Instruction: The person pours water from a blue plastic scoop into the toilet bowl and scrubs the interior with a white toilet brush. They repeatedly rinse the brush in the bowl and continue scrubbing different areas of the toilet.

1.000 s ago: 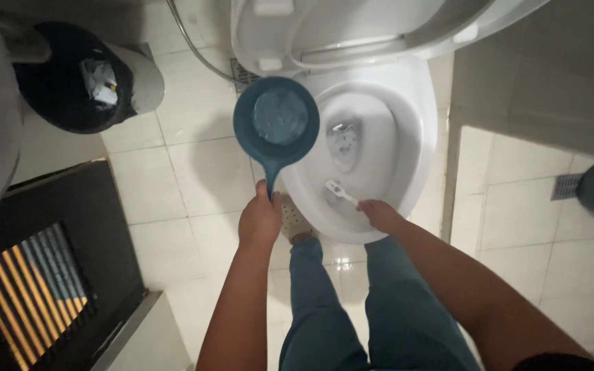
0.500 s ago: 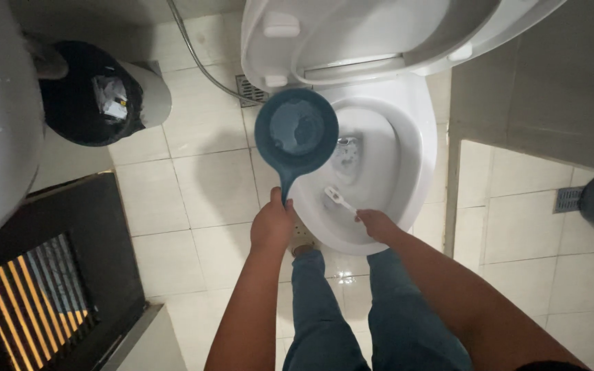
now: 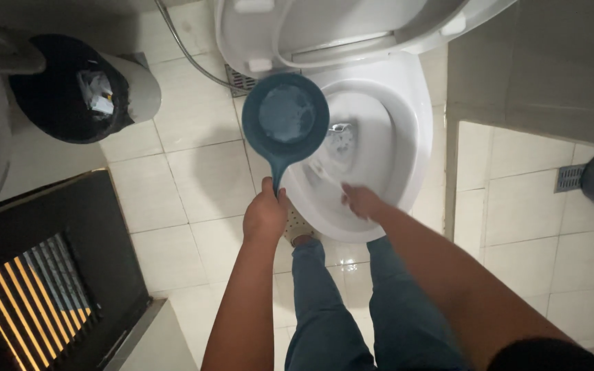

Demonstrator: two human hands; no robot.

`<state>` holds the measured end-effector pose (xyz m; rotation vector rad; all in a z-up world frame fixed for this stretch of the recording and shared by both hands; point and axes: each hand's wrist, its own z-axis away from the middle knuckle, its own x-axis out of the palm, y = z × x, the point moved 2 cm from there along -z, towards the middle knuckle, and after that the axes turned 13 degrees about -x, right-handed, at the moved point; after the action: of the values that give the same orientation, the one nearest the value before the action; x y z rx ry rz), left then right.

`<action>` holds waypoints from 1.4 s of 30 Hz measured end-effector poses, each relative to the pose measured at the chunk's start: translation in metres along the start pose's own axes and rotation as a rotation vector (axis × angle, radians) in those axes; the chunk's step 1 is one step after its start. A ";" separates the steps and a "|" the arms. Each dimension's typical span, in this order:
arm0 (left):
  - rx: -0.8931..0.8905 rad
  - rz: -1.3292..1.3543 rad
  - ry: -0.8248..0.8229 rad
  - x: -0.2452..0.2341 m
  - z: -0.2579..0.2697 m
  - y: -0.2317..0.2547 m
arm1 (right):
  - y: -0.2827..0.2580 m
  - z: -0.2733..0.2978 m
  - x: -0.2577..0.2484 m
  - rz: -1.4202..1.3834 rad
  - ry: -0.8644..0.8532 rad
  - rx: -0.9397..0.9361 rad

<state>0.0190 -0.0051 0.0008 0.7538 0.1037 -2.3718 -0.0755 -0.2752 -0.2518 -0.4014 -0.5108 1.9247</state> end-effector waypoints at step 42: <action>-0.086 -0.015 -0.088 -0.003 0.005 0.011 | -0.010 0.005 -0.014 0.225 -0.075 0.068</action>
<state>0.0250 -0.0130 0.0082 0.6093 0.1740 -2.3941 -0.0648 -0.2849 -0.2420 -0.3555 -0.4634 2.1753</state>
